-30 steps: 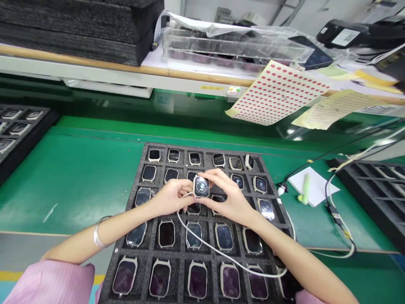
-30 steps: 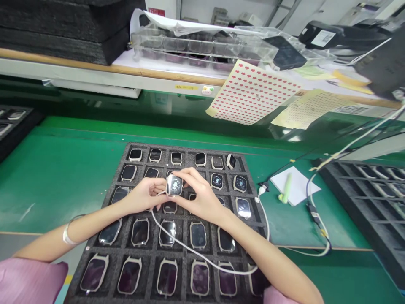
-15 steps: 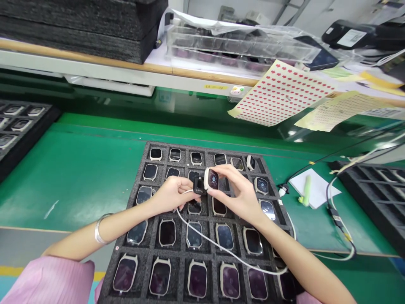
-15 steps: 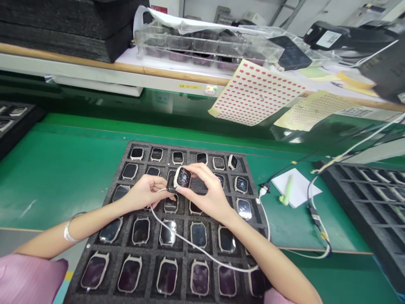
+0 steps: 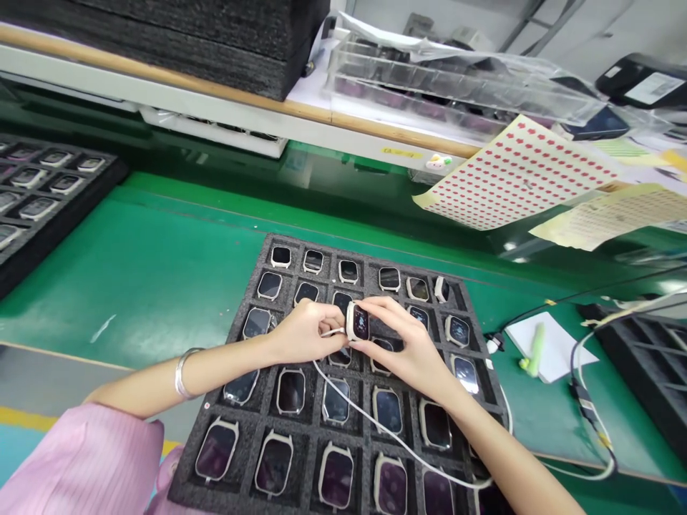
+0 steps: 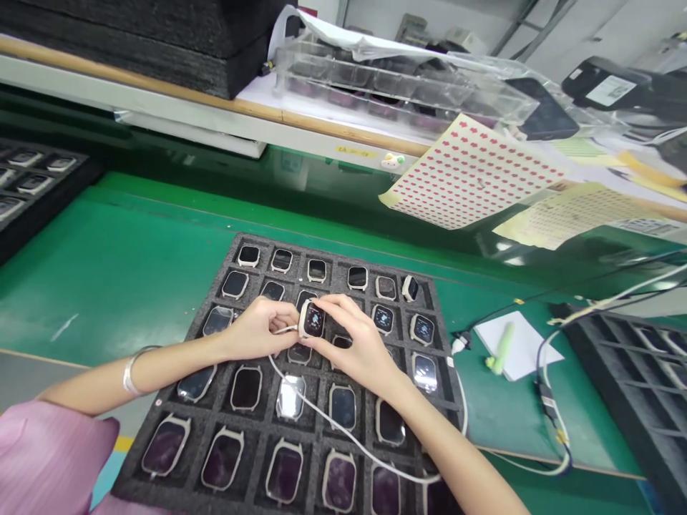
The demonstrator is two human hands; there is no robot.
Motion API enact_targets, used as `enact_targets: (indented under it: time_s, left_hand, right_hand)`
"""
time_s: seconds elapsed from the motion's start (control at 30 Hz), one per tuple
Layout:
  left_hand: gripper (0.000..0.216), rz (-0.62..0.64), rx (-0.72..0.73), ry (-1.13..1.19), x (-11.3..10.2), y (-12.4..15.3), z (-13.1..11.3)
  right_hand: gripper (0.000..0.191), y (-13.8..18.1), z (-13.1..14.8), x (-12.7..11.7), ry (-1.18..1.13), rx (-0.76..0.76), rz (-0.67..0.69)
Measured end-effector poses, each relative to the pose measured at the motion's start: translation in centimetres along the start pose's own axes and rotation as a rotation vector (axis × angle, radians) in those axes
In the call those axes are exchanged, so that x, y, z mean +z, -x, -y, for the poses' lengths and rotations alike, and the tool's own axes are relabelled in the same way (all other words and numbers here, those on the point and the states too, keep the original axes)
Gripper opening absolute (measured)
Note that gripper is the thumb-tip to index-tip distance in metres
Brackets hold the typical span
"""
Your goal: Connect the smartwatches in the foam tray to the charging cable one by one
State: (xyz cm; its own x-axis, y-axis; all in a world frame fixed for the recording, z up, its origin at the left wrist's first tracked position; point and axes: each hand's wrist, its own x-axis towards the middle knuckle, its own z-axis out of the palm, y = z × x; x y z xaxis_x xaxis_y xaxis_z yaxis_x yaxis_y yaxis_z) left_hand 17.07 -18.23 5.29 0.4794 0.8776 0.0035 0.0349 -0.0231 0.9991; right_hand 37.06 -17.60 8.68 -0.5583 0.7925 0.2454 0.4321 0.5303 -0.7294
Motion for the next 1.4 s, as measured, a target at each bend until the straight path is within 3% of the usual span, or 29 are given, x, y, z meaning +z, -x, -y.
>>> enact_targets:
  time_s: [0.17, 0.53, 0.8, 1.03, 1.2, 1.4]
  left_hand:
    - [0.005, 0.037, -0.131, 0.179, 0.2, 0.1, -0.2]
    - [0.005, 0.093, -0.120, 0.262, 0.3, 0.4, -0.4]
    - [0.011, 0.129, -0.221, 0.355, 0.0, 0.2, -0.6]
    - [0.025, 0.161, -0.155, 0.374, -0.4, 0.0, -0.8]
    - [0.032, 0.166, -0.132, 0.342, -0.3, 0.1, -1.1]
    - [0.026, 0.171, -0.108, 0.318, -0.4, 0.3, -1.1]
  right_hand:
    - [0.037, -0.2, 0.2, 0.1, -0.025, 0.019, -0.010]
    - [0.041, 0.1, -0.1, 0.4, -0.236, 0.122, 0.014]
    - [0.043, 0.2, -0.2, 0.9, -0.479, 0.295, 0.033]
    - [0.055, 0.1, -0.2, 0.4, -0.727, 0.415, 0.083]
    - [0.049, 0.1, -0.1, -0.2, -0.713, 0.429, 0.107]
    - [0.042, 0.0, 0.1, -0.8, -0.650, 0.412, 0.106]
